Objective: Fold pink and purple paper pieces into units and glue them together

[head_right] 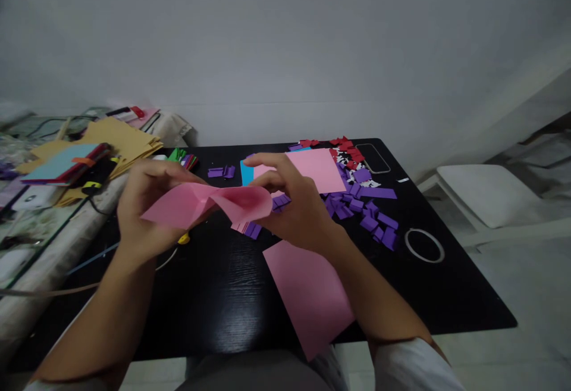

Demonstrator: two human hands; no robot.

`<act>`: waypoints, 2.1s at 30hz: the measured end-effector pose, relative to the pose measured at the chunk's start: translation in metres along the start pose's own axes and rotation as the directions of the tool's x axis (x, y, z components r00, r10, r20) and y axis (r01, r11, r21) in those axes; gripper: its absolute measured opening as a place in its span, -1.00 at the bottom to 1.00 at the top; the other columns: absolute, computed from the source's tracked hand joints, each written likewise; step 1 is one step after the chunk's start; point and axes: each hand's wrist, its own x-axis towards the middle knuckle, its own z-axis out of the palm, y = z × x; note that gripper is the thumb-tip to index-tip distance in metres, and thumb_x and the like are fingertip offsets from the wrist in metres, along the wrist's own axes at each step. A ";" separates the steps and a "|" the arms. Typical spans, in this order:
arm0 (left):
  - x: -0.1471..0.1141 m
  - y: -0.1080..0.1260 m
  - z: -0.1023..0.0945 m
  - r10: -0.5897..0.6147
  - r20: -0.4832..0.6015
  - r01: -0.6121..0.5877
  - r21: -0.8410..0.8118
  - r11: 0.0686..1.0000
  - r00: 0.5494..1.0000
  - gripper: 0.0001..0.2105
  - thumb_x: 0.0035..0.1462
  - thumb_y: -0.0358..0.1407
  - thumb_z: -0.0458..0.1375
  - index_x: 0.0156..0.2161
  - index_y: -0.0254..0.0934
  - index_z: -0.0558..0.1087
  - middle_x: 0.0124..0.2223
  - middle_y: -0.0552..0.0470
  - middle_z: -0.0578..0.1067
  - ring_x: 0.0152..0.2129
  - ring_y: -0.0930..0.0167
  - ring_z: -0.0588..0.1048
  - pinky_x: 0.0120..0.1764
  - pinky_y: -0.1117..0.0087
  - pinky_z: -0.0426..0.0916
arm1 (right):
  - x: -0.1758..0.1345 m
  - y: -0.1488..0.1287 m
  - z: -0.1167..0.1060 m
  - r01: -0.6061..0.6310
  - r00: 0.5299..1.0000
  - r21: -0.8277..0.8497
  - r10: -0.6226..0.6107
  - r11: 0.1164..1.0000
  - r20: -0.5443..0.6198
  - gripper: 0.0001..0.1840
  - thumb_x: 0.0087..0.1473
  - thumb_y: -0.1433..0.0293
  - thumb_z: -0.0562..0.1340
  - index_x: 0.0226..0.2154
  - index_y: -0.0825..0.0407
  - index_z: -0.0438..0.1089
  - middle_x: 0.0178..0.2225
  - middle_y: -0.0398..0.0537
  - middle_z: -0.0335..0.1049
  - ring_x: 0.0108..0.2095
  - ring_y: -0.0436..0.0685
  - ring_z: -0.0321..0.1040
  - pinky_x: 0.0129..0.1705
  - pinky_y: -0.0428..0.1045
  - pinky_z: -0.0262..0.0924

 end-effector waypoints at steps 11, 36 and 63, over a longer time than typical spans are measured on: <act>0.002 0.008 0.000 -0.064 0.071 0.069 -0.067 0.995 0.995 -0.86 0.21 -0.32 0.41 -0.13 -0.11 0.63 -0.23 0.05 0.66 -0.29 0.32 0.63 -0.22 0.22 0.54 | -0.001 -0.005 0.002 -0.021 0.994 -0.111 0.009 0.994 -0.111 -0.94 0.15 0.39 0.46 -0.28 -0.09 0.61 -0.32 -0.15 0.65 -0.31 0.10 0.56 -0.26 0.01 0.43; 0.002 -0.014 0.006 -0.413 0.095 0.422 -0.288 0.860 0.906 -0.73 0.40 -0.12 0.19 0.08 -0.17 0.54 -0.08 -0.08 0.67 -0.24 0.34 0.66 -0.23 0.33 0.61 | 0.007 0.007 0.007 -0.492 0.852 0.414 0.522 0.766 0.045 -0.68 -0.04 0.13 0.56 -0.38 0.00 0.60 -0.41 -0.15 0.58 -0.38 0.05 0.49 -0.31 -0.05 0.42; 0.011 -0.004 0.005 -0.481 0.195 0.503 -0.081 0.861 0.855 -0.81 0.19 -0.23 0.41 -0.39 -0.23 0.55 -0.52 0.13 0.50 -0.63 0.50 0.44 -0.57 0.47 0.35 | 0.006 0.013 0.012 -0.415 0.904 0.228 0.428 0.881 -0.008 -0.66 0.03 0.08 0.52 -0.40 0.01 0.59 -0.42 -0.13 0.58 -0.38 0.08 0.50 -0.32 -0.02 0.41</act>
